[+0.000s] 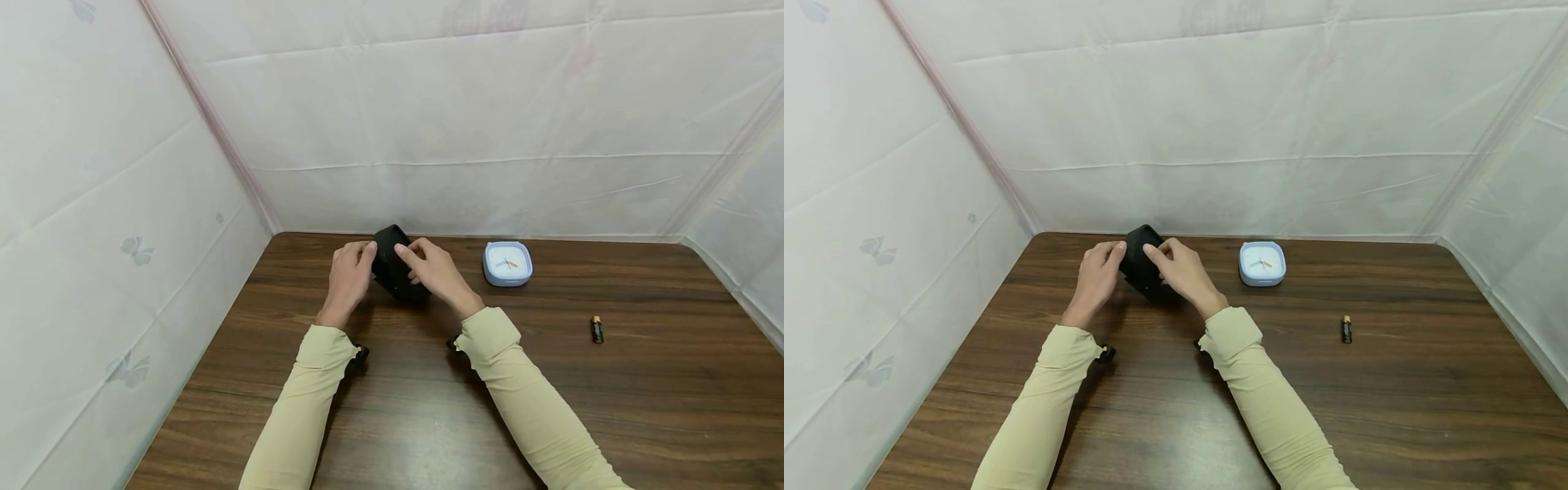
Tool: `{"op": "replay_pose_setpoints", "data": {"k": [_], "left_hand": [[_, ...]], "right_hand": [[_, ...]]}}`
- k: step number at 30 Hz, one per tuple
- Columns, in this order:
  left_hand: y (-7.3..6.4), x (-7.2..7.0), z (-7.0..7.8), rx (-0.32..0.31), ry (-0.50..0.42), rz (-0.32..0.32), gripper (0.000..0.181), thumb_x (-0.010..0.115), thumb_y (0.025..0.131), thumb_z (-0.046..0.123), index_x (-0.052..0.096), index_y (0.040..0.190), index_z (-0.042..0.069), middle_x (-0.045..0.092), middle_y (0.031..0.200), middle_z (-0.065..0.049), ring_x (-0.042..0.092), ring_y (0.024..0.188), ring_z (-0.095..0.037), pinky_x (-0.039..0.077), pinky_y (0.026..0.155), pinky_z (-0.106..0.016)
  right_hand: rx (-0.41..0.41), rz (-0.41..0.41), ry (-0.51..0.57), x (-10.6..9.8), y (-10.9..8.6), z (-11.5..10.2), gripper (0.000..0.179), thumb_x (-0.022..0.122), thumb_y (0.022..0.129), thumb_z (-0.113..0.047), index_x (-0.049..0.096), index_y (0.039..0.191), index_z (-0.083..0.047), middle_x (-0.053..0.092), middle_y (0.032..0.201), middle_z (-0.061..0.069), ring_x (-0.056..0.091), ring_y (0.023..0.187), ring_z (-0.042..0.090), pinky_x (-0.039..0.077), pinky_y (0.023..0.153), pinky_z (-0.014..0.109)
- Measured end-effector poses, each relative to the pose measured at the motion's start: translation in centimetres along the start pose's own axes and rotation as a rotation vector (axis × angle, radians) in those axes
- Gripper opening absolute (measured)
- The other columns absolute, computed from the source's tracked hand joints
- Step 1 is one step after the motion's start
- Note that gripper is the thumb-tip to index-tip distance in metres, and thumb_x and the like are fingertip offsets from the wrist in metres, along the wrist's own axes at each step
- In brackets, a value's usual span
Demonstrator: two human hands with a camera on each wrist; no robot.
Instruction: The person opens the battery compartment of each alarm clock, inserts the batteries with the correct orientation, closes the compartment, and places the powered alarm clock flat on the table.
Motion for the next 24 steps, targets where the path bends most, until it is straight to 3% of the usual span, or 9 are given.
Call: {"op": "replay_pose_setpoints", "data": {"k": [5, 10, 14, 18, 24], "left_hand": [[-0.1, -0.2, 1.1, 0.058, -0.007, 0.003, 0.044, 0.041, 0.116, 0.034, 0.072, 0.112, 0.003, 0.058, 0.149, -0.013, 0.039, 0.147, -0.033, 0.034, 0.116, -0.054], [-0.4, -0.3, 2.3, 0.139, -0.013, 0.025, 0.040, 0.043, 0.115, 0.023, 0.075, 0.111, -0.001, 0.062, 0.146, -0.016, 0.042, 0.145, -0.036, 0.033, 0.117, -0.053], [-0.5, -0.1, 2.4, 0.157, -0.025, 0.022, 0.040, 0.043, 0.114, 0.021, 0.076, 0.116, -0.001, 0.063, 0.144, -0.016, 0.044, 0.143, -0.036, 0.034, 0.117, -0.052], [-0.4, 0.3, 2.3, 0.153, -0.029, -0.008, 0.036, 0.048, 0.113, 0.021, 0.076, 0.119, 0.000, 0.064, 0.143, -0.015, 0.044, 0.142, -0.036, 0.038, 0.113, -0.052], [-0.4, 1.7, 1.5, 0.099, 0.021, -0.119, 0.038, 0.049, 0.114, 0.024, 0.073, 0.131, 0.001, 0.060, 0.147, -0.018, 0.041, 0.145, -0.039, 0.037, 0.115, -0.055]], "right_hand": [[0.039, 0.021, 0.003, -0.4, 0.1, 0.0, 0.063, 0.050, 0.106, -0.065, 0.062, 0.130, -0.007, 0.069, 0.108, 0.012, 0.072, 0.086, 0.024, 0.060, 0.082, 0.043], [0.069, 0.026, 0.062, -0.6, 0.3, 0.4, 0.067, 0.049, 0.105, -0.067, 0.062, 0.128, -0.005, 0.067, 0.106, 0.015, 0.072, 0.085, 0.027, 0.060, 0.085, 0.050], [0.090, 0.014, 0.066, -0.8, 0.2, 0.6, 0.069, 0.048, 0.105, -0.069, 0.062, 0.125, -0.004, 0.067, 0.109, 0.017, 0.072, 0.089, 0.030, 0.059, 0.088, 0.053], [0.066, 0.035, -0.098, -1.5, 0.1, 0.1, 0.068, 0.044, 0.106, -0.069, 0.064, 0.125, -0.007, 0.069, 0.111, 0.016, 0.069, 0.096, 0.032, 0.056, 0.087, 0.051], [-0.036, 0.110, -0.401, -2.4, -0.1, -1.8, 0.054, 0.044, 0.111, -0.053, 0.068, 0.128, -0.008, 0.068, 0.119, 0.012, 0.064, 0.106, 0.031, 0.052, 0.090, 0.049]]}}
Point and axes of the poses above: each hand's wrist, its own y-axis towards the middle knuckle, its own x-axis out of the palm, z = x × y, the point moved 9 cm from there along y, towards the middle knuckle
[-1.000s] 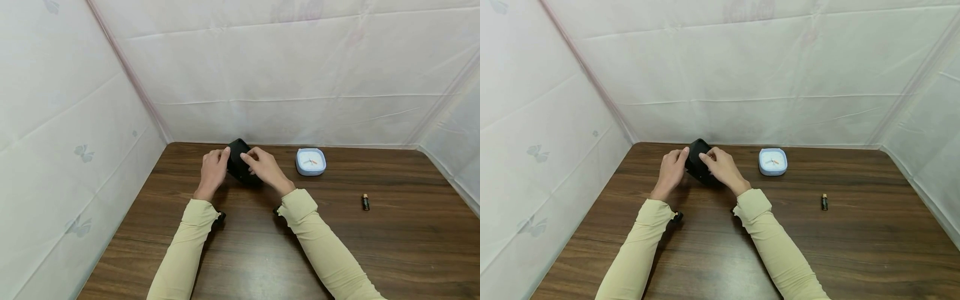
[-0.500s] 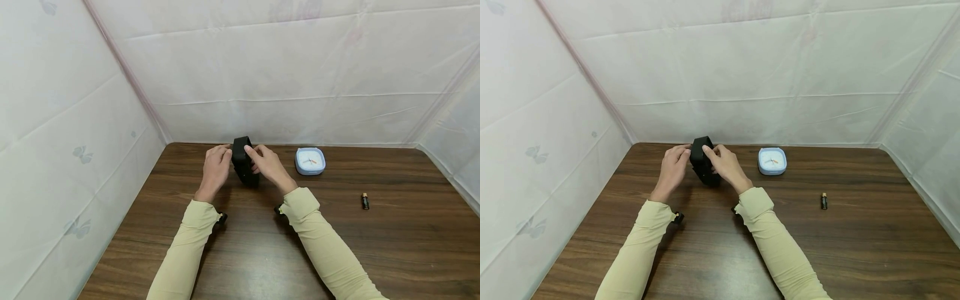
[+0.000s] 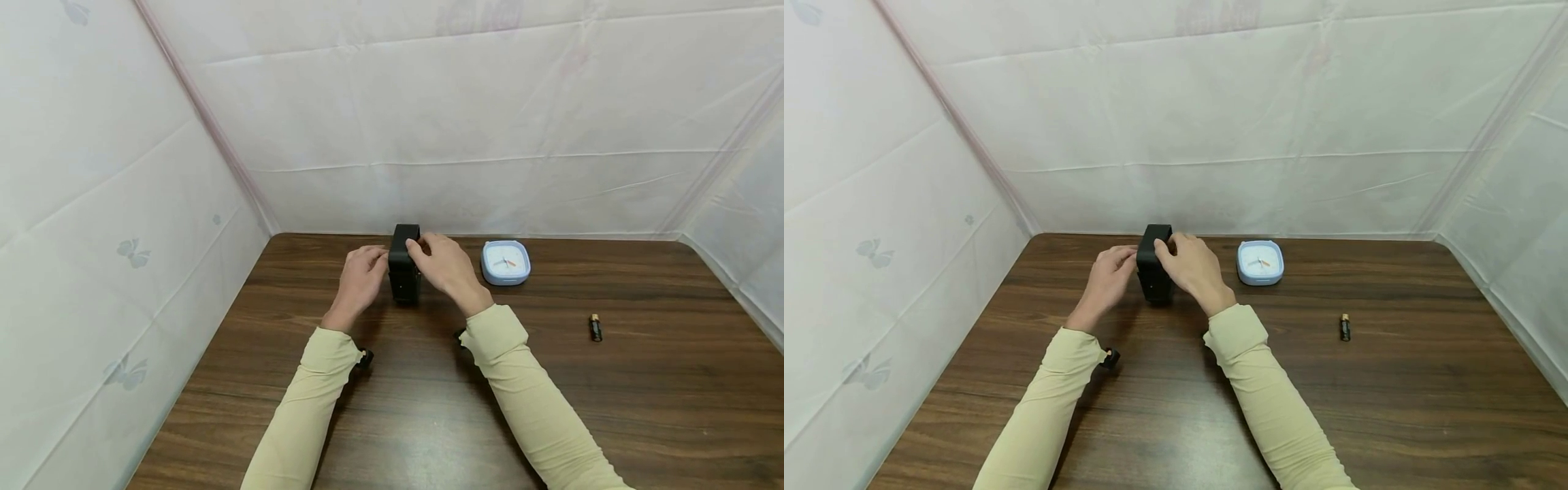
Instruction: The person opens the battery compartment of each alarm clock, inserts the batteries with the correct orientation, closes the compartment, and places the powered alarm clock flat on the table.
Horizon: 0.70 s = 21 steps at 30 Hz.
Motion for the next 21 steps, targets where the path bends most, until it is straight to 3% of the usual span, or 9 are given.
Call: {"op": "replay_pose_setpoints", "data": {"k": [5, 9, 11, 15, 18, 21], "left_hand": [[-0.3, 1.3, -1.6, -0.114, 0.053, -0.117, 0.047, 0.041, 0.116, 0.032, 0.065, 0.143, 0.001, 0.057, 0.150, -0.021, 0.035, 0.150, -0.040, 0.032, 0.120, -0.056], [-0.3, 2.3, -2.5, -0.152, 0.109, -0.185, 0.052, 0.038, 0.116, 0.034, 0.063, 0.143, -0.002, 0.058, 0.148, -0.023, 0.037, 0.150, -0.040, 0.026, 0.123, -0.052], [-0.3, 2.8, -2.8, -0.162, 0.125, -0.208, 0.053, 0.037, 0.116, 0.035, 0.063, 0.144, -0.002, 0.058, 0.148, -0.023, 0.038, 0.149, -0.039, 0.024, 0.124, -0.051], [-0.5, 3.5, -3.1, -0.178, 0.133, -0.238, 0.053, 0.038, 0.116, 0.038, 0.066, 0.141, 0.000, 0.058, 0.149, -0.021, 0.036, 0.151, -0.041, 0.027, 0.123, -0.054], [-0.6, 3.9, -3.2, -0.189, 0.124, -0.246, 0.054, 0.039, 0.116, 0.041, 0.068, 0.141, 0.002, 0.059, 0.149, -0.019, 0.034, 0.151, -0.043, 0.030, 0.121, -0.056], [-0.6, 4.2, -3.3, -0.202, 0.115, -0.261, 0.056, 0.039, 0.116, 0.043, 0.064, 0.146, 0.003, 0.057, 0.152, -0.018, 0.032, 0.152, -0.044, 0.031, 0.120, -0.056]], "right_hand": [[-0.034, 0.043, -0.094, -0.6, -0.2, -0.8, 0.047, 0.048, 0.111, -0.046, 0.068, 0.123, -0.005, 0.066, 0.118, 0.012, 0.061, 0.108, 0.030, 0.053, 0.087, 0.048], [-0.049, 0.079, -0.128, -1.0, -0.4, -1.5, 0.047, 0.051, 0.112, -0.041, 0.063, 0.131, -0.001, 0.064, 0.125, 0.016, 0.059, 0.114, 0.033, 0.054, 0.086, 0.049], [-0.069, 0.096, -0.145, -1.2, -0.6, -2.0, 0.046, 0.053, 0.112, -0.037, 0.060, 0.138, 0.000, 0.063, 0.131, 0.019, 0.059, 0.118, 0.035, 0.055, 0.086, 0.050], [-0.113, 0.096, -0.163, -1.4, -0.9, -2.9, 0.043, 0.052, 0.113, -0.028, 0.056, 0.148, -0.003, 0.060, 0.137, 0.022, 0.065, 0.110, 0.036, 0.057, 0.084, 0.050], [-0.127, 0.079, -0.154, -1.4, -1.0, -3.3, 0.041, 0.049, 0.114, -0.021, 0.056, 0.151, -0.004, 0.061, 0.137, 0.024, 0.068, 0.106, 0.038, 0.056, 0.086, 0.050], [-0.125, 0.075, -0.137, -1.4, -1.1, -3.4, 0.039, 0.047, 0.114, -0.015, 0.057, 0.150, -0.003, 0.063, 0.136, 0.024, 0.068, 0.112, 0.039, 0.056, 0.091, 0.051]]}}
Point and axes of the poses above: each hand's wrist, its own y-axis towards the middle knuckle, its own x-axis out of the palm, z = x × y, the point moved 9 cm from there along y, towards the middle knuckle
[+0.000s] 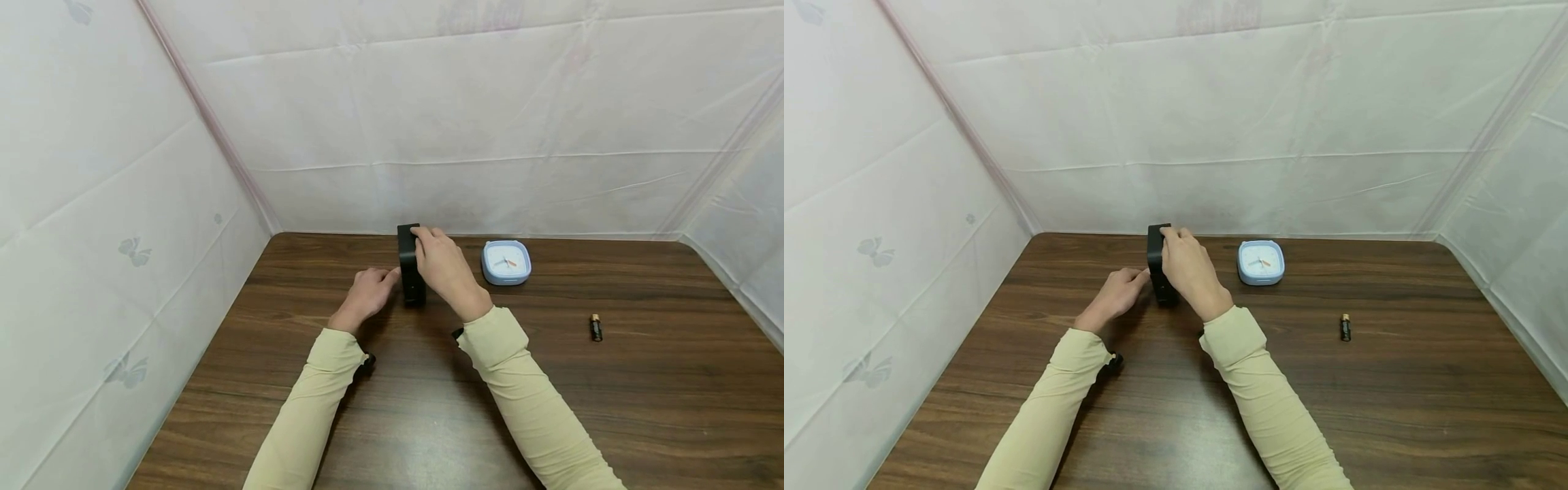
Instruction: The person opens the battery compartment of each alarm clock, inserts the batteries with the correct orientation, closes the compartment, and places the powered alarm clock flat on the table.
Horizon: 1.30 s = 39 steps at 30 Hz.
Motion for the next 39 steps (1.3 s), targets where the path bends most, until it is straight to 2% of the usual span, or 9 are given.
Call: {"op": "replay_pose_setpoints", "data": {"k": [6, 10, 13, 16, 18, 25, 30, 35, 39], "left_hand": [[-0.1, 0.4, -0.1, -0.030, 0.001, -0.028, 0.063, 0.035, 0.115, 0.048, 0.059, 0.149, 0.002, 0.053, 0.156, -0.019, 0.029, 0.154, -0.043, 0.029, 0.121, -0.057], [-0.2, 0.4, -0.2, -0.032, 0.003, -0.028, 0.066, 0.034, 0.115, 0.052, 0.063, 0.145, 0.000, 0.056, 0.152, -0.020, 0.029, 0.154, -0.042, 0.031, 0.120, -0.056], [-0.3, 0.2, -0.3, -0.032, 0.010, -0.011, 0.064, 0.035, 0.115, 0.052, 0.070, 0.135, 0.002, 0.059, 0.149, -0.018, 0.031, 0.153, -0.041, 0.033, 0.119, -0.055], [-0.4, 0.1, -0.5, -0.039, 0.025, -0.002, 0.062, 0.038, 0.114, 0.051, 0.074, 0.119, 0.001, 0.062, 0.143, -0.017, 0.033, 0.152, -0.041, 0.040, 0.111, -0.054], [-0.4, 0.2, -0.7, -0.042, 0.037, 0.004, 0.060, 0.040, 0.114, 0.051, 0.075, 0.118, 0.003, 0.062, 0.144, -0.016, 0.034, 0.151, -0.042, 0.041, 0.109, -0.053], [-0.3, 0.4, -0.6, -0.042, 0.068, 0.003, 0.057, 0.044, 0.114, 0.048, 0.075, 0.128, 0.002, 0.057, 0.150, -0.019, 0.035, 0.149, -0.044, 0.038, 0.114, -0.057], [-0.3, 0.6, -0.5, -0.033, 0.094, -0.002, 0.054, 0.046, 0.113, 0.044, 0.072, 0.133, 0.001, 0.056, 0.151, -0.019, 0.035, 0.149, -0.044, 0.036, 0.116, -0.057], [-0.3, 0.5, -0.5, -0.027, 0.112, 0.014, 0.050, 0.049, 0.113, 0.042, 0.074, 0.130, 0.002, 0.058, 0.148, -0.019, 0.037, 0.148, -0.044, 0.039, 0.114, -0.056], [-0.4, 0.3, -0.7, -0.032, 0.115, 0.037, 0.047, 0.050, 0.113, 0.039, 0.075, 0.127, 0.002, 0.060, 0.146, -0.019, 0.038, 0.148, -0.043, 0.040, 0.113, -0.054]], "right_hand": [[0.019, -0.008, 0.027, -0.1, 0.0, 0.1, 0.039, 0.045, 0.114, -0.010, 0.055, 0.151, 0.000, 0.063, 0.136, 0.025, 0.066, 0.119, 0.040, 0.055, 0.096, 0.050], [0.074, -0.036, 0.056, -0.1, 0.0, 0.7, 0.042, 0.041, 0.115, -0.008, 0.049, 0.155, 0.001, 0.059, 0.143, 0.026, 0.065, 0.120, 0.040, 0.054, 0.098, 0.049], [0.122, -0.040, 0.066, -0.2, -0.2, 1.3, 0.044, 0.040, 0.113, -0.005, 0.047, 0.156, 0.000, 0.056, 0.146, 0.027, 0.066, 0.113, 0.039, 0.055, 0.093, 0.047], [0.146, -0.024, 0.058, -0.5, -0.3, 1.7, 0.044, 0.041, 0.112, -0.004, 0.048, 0.155, 0.000, 0.053, 0.148, 0.029, 0.068, 0.095, 0.037, 0.055, 0.081, 0.046], [0.144, -0.004, 0.037, -0.6, -0.4, 1.8, 0.042, 0.041, 0.112, -0.006, 0.051, 0.152, 0.002, 0.053, 0.145, 0.031, 0.067, 0.085, 0.036, 0.054, 0.075, 0.046], [0.148, 0.072, -0.090, -1.5, -0.7, 1.4, 0.049, 0.051, 0.113, -0.034, 0.059, 0.137, 0.008, 0.063, 0.122, 0.029, 0.066, 0.100, 0.042, 0.056, 0.084, 0.052], [0.154, 0.110, -0.165, -2.3, -1.0, 1.3, 0.046, 0.059, 0.110, -0.036, 0.061, 0.115, 0.010, 0.064, 0.087, 0.021, 0.065, 0.067, 0.037, 0.055, 0.059, 0.048], [0.218, 0.072, -0.198, -2.5, -1.2, 2.0, 0.044, 0.060, 0.108, -0.037, 0.062, 0.110, 0.006, 0.059, 0.072, 0.016, 0.060, 0.056, 0.033, 0.050, 0.051, 0.046], [0.233, 0.053, -0.219, -2.5, -1.3, 2.6, 0.028, 0.059, 0.104, -0.022, 0.060, 0.086, -0.001, 0.047, 0.058, 0.008, 0.044, 0.047, 0.024, 0.037, 0.043, 0.038]]}}
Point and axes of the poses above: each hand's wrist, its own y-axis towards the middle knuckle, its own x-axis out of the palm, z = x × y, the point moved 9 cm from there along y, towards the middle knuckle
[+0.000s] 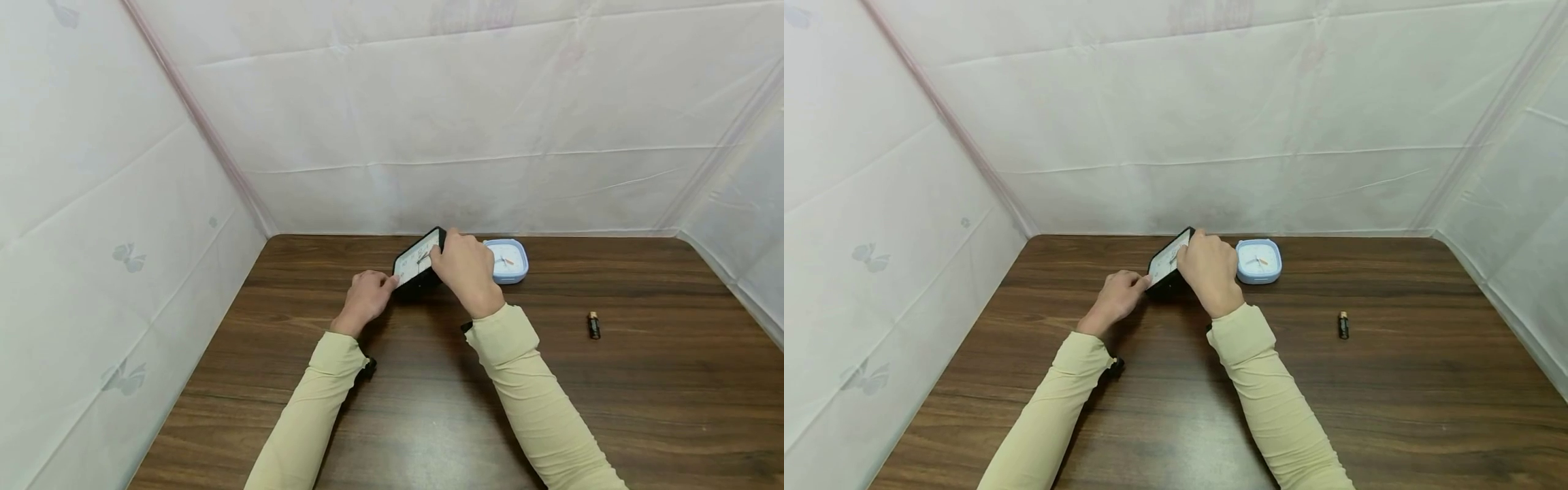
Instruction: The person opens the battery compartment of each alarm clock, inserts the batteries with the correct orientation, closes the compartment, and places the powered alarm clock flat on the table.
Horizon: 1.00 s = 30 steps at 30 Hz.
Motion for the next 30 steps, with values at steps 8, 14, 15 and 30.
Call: {"op": "replay_pose_setpoints", "data": {"k": [8, 14, 15, 30], "left_hand": [[0.0, -0.2, 0.0, 0.003, 0.040, 0.023, 0.042, 0.047, 0.115, 0.028, 0.071, 0.134, -0.001, 0.061, 0.143, -0.022, 0.041, 0.147, -0.044, 0.039, 0.115, -0.054], [0.3, 0.1, -0.2, 0.006, 0.049, 0.037, 0.039, 0.048, 0.115, 0.025, 0.071, 0.134, 0.001, 0.063, 0.141, -0.021, 0.044, 0.144, -0.044, 0.041, 0.114, -0.055], [0.3, 0.2, -0.2, 0.010, 0.046, 0.037, 0.039, 0.048, 0.115, 0.025, 0.071, 0.135, 0.001, 0.063, 0.141, -0.021, 0.044, 0.144, -0.044, 0.040, 0.114, -0.055], [0.1, 0.2, -0.9, -0.007, 0.047, 0.099, 0.040, 0.047, 0.114, 0.024, 0.074, 0.126, -0.003, 0.065, 0.136, -0.022, 0.049, 0.140, -0.044, 0.043, 0.111, -0.056]], "right_hand": [[0.020, -0.033, -0.013, 0.5, 0.4, 0.8, 0.040, 0.052, 0.092, -0.003, 0.038, 0.056, -0.014, 0.029, 0.054, -0.002, 0.026, 0.052, 0.016, 0.027, 0.044, 0.035], [0.033, -0.075, -0.033, 1.1, 0.5, 1.3, 0.036, 0.052, 0.097, -0.005, 0.048, 0.061, -0.010, 0.037, 0.055, 0.002, 0.033, 0.051, 0.018, 0.032, 0.045, 0.037], [0.038, -0.086, -0.036, 1.2, 0.5, 1.4, 0.036, 0.052, 0.098, -0.005, 0.049, 0.062, -0.009, 0.037, 0.055, 0.002, 0.033, 0.051, 0.018, 0.031, 0.045, 0.037], [0.074, -0.331, -0.087, 4.4, 0.1, 3.0, 0.035, 0.048, 0.100, -0.001, 0.064, 0.070, -0.006, 0.061, 0.072, 0.013, 0.053, 0.064, 0.023, 0.042, 0.053, 0.042]]}}
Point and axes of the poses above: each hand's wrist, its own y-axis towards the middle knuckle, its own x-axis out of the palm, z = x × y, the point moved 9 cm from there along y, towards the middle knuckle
